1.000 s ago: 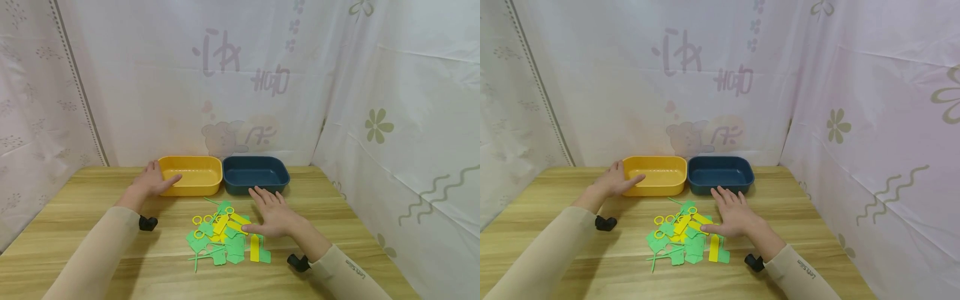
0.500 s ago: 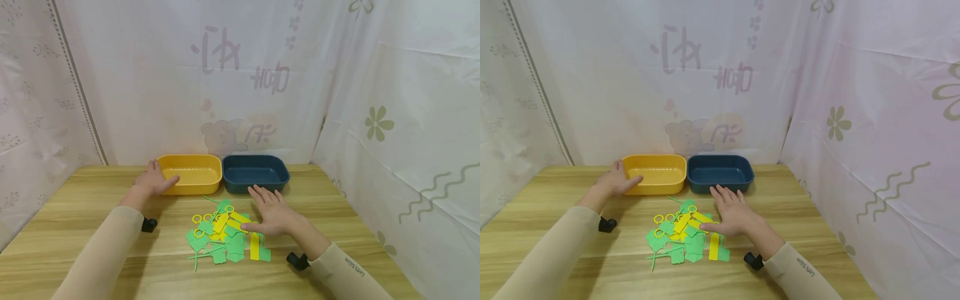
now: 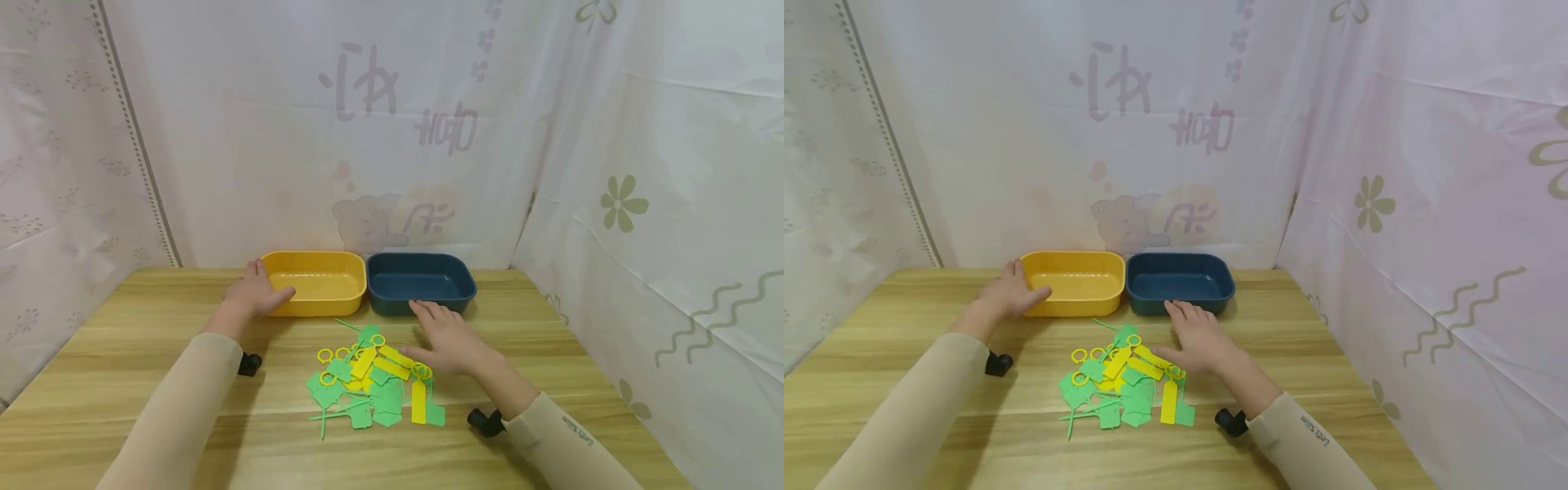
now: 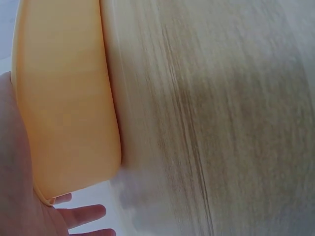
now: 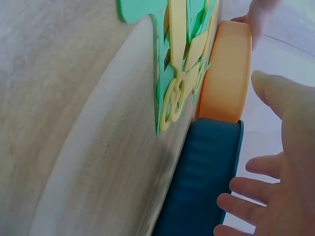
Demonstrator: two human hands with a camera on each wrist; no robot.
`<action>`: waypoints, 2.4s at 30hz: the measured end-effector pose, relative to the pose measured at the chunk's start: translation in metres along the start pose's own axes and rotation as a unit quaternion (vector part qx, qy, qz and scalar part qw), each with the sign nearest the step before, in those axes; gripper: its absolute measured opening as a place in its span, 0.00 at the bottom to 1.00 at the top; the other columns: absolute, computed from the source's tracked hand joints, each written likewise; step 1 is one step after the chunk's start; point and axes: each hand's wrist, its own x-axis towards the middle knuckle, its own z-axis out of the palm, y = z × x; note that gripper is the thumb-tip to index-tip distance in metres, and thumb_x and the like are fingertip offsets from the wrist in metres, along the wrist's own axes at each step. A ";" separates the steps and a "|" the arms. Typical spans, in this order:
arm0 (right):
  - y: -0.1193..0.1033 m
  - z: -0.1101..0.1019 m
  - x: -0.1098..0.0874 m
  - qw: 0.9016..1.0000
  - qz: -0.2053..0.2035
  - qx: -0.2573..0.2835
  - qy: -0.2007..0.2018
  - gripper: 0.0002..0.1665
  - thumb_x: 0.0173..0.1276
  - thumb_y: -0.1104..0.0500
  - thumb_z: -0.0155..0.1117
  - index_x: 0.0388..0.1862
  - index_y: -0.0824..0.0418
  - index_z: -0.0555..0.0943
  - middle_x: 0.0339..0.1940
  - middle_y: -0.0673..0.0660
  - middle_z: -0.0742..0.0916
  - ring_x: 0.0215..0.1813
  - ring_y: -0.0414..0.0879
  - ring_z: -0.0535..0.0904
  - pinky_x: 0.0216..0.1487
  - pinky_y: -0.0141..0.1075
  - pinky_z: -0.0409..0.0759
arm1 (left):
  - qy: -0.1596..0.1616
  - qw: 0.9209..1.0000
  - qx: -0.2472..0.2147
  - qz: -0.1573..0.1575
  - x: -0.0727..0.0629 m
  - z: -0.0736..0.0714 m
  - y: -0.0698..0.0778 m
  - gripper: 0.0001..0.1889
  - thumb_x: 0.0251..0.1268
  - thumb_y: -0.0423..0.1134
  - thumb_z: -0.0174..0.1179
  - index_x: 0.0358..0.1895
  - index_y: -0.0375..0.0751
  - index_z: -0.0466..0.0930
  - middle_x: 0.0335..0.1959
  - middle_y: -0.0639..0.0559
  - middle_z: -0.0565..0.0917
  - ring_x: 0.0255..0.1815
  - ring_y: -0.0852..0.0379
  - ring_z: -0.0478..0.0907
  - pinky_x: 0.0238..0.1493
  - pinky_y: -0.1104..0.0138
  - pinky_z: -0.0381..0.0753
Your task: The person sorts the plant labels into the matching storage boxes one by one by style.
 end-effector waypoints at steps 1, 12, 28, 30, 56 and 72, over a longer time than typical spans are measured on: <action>0.000 0.000 0.000 1.000 0.000 0.005 0.004 0.57 0.78 0.29 0.63 0.91 0.60 0.59 0.88 0.64 0.69 0.86 0.65 0.67 0.84 0.64 0.66 | -0.002 1.000 -0.002 -0.001 0.001 0.001 0.000 0.62 0.79 0.72 0.42 0.85 0.17 0.29 0.89 0.19 0.37 0.75 0.12 0.67 0.73 0.26 0.69; -0.004 0.001 0.001 0.999 -0.011 0.025 0.019 0.44 0.79 0.35 0.67 0.84 0.56 0.71 0.77 0.59 0.80 0.78 0.58 0.77 0.78 0.57 0.77 | -0.005 1.000 -0.010 -0.008 0.003 0.004 -0.002 0.62 0.79 0.72 0.42 0.85 0.18 0.27 0.89 0.20 0.36 0.76 0.12 0.65 0.75 0.25 0.66; -0.053 0.006 -0.002 0.990 -0.131 -0.029 -0.053 0.21 0.80 0.43 0.68 0.62 0.52 0.89 0.54 0.48 0.90 0.51 0.41 0.86 0.57 0.42 0.88 | -0.005 1.000 -0.007 -0.013 0.001 -0.001 0.003 0.62 0.79 0.73 0.42 0.86 0.19 0.28 0.89 0.21 0.37 0.76 0.11 0.64 0.74 0.23 0.66; -0.061 0.007 -0.002 0.984 -0.159 -0.043 -0.061 0.17 0.80 0.44 0.69 0.58 0.51 0.90 0.49 0.46 0.89 0.45 0.36 0.83 0.51 0.36 0.86 | -0.005 1.000 -0.007 -0.013 0.001 -0.001 0.002 0.62 0.79 0.73 0.42 0.86 0.18 0.28 0.89 0.21 0.36 0.76 0.11 0.64 0.74 0.24 0.67; -0.098 0.019 -0.001 0.972 -0.200 -0.074 -0.101 0.06 0.77 0.51 0.74 0.49 0.45 0.90 0.36 0.40 0.83 0.35 0.31 0.73 0.36 0.26 0.75 | -0.008 1.000 -0.015 -0.014 -0.002 0.000 -0.002 0.62 0.79 0.71 0.43 0.85 0.18 0.26 0.89 0.20 0.35 0.75 0.11 0.66 0.74 0.25 0.68; -0.099 0.018 -0.002 0.972 -0.213 -0.065 -0.072 0.02 0.75 0.55 0.73 0.41 0.46 0.88 0.34 0.40 0.82 0.33 0.31 0.72 0.33 0.25 0.72 | -0.007 1.000 -0.013 -0.011 -0.003 -0.001 0.004 0.61 0.80 0.71 0.42 0.86 0.19 0.27 0.89 0.21 0.36 0.70 0.12 0.71 0.71 0.27 0.72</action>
